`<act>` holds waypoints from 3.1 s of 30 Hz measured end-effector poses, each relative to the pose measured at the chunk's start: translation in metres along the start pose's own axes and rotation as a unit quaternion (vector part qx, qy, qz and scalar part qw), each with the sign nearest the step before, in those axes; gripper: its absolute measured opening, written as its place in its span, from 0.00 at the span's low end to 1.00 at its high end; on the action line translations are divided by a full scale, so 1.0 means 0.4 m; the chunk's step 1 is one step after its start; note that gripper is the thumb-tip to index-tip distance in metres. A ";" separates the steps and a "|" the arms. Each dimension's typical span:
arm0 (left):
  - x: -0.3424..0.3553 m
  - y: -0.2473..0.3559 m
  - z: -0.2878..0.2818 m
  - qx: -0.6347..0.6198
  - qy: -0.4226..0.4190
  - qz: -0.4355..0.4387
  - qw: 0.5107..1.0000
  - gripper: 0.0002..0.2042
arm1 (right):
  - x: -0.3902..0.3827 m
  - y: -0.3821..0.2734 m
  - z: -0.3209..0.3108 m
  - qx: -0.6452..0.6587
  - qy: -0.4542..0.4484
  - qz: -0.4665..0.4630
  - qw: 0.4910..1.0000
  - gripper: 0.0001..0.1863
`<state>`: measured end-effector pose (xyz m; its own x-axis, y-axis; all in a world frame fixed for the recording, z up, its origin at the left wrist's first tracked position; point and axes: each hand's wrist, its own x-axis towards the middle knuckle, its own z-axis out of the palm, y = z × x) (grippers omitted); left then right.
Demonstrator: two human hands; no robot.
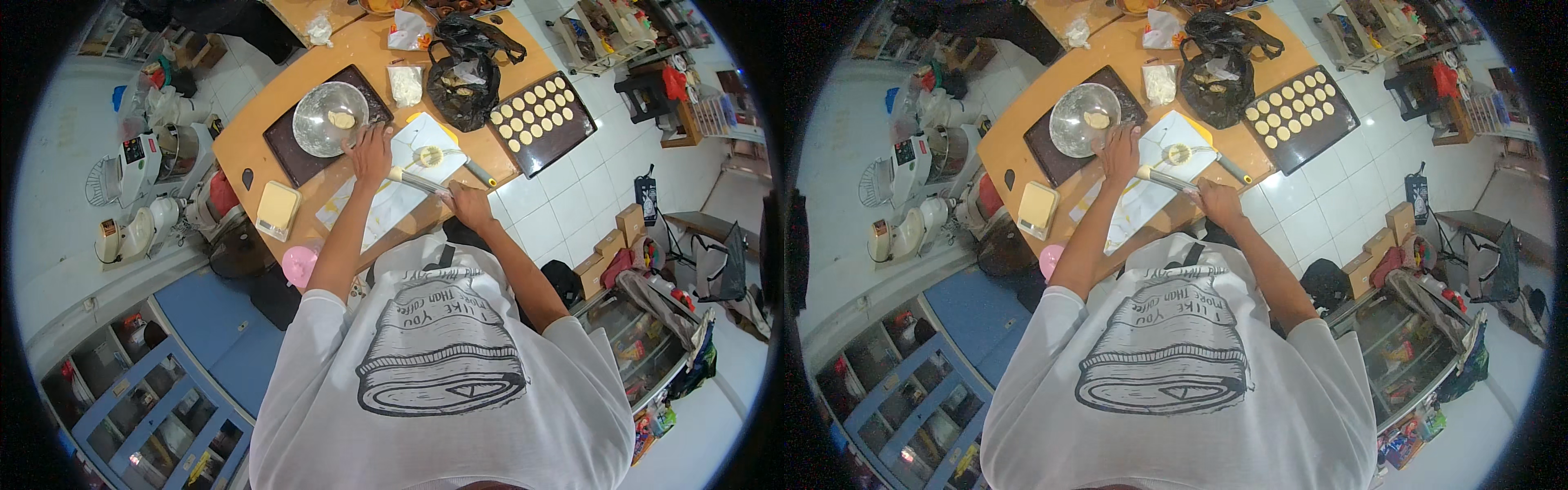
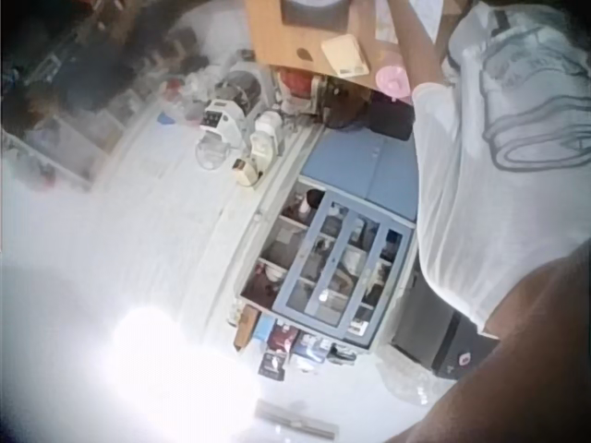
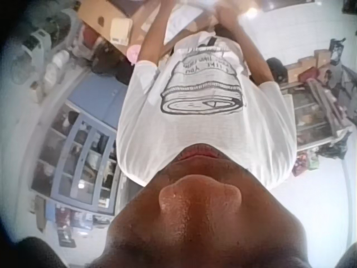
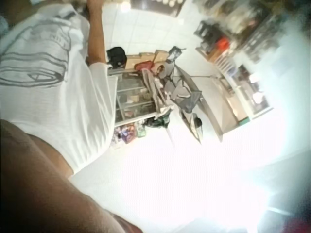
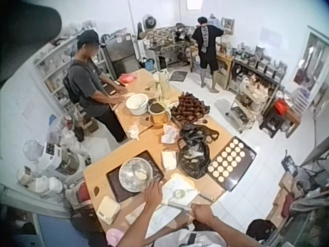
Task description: The person cuts dough with a tool and folds each piece by hand on a table in a bakery.
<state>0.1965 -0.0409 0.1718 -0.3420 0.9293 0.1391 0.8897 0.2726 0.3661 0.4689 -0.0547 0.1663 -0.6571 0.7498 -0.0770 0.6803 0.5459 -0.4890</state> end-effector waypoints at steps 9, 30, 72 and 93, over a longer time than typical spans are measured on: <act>-0.163 -0.021 -0.086 -0.180 0.132 -0.031 0.974 0.22 | -0.045 -0.077 0.006 0.091 -0.042 0.016 0.995 0.23; -0.268 0.078 -0.200 -0.423 0.098 -0.008 0.901 0.08 | -0.078 -0.142 -0.041 0.286 0.032 0.004 0.958 0.21; -0.216 0.043 -0.085 -0.462 -0.100 -0.067 0.879 0.18 | -0.077 -0.133 -0.168 0.779 -0.304 0.295 0.462 0.28; -0.243 -0.062 -0.083 -0.215 -0.086 -0.114 0.966 0.07 | -0.084 -0.083 -0.161 0.825 -0.261 0.293 0.407 0.29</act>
<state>0.1975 -0.1462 0.1797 -0.4258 0.8951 -0.1323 0.5769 0.3813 0.7223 0.4895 -0.0740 0.2411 -0.8115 0.1530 -0.5640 -0.0901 -0.9863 -0.1381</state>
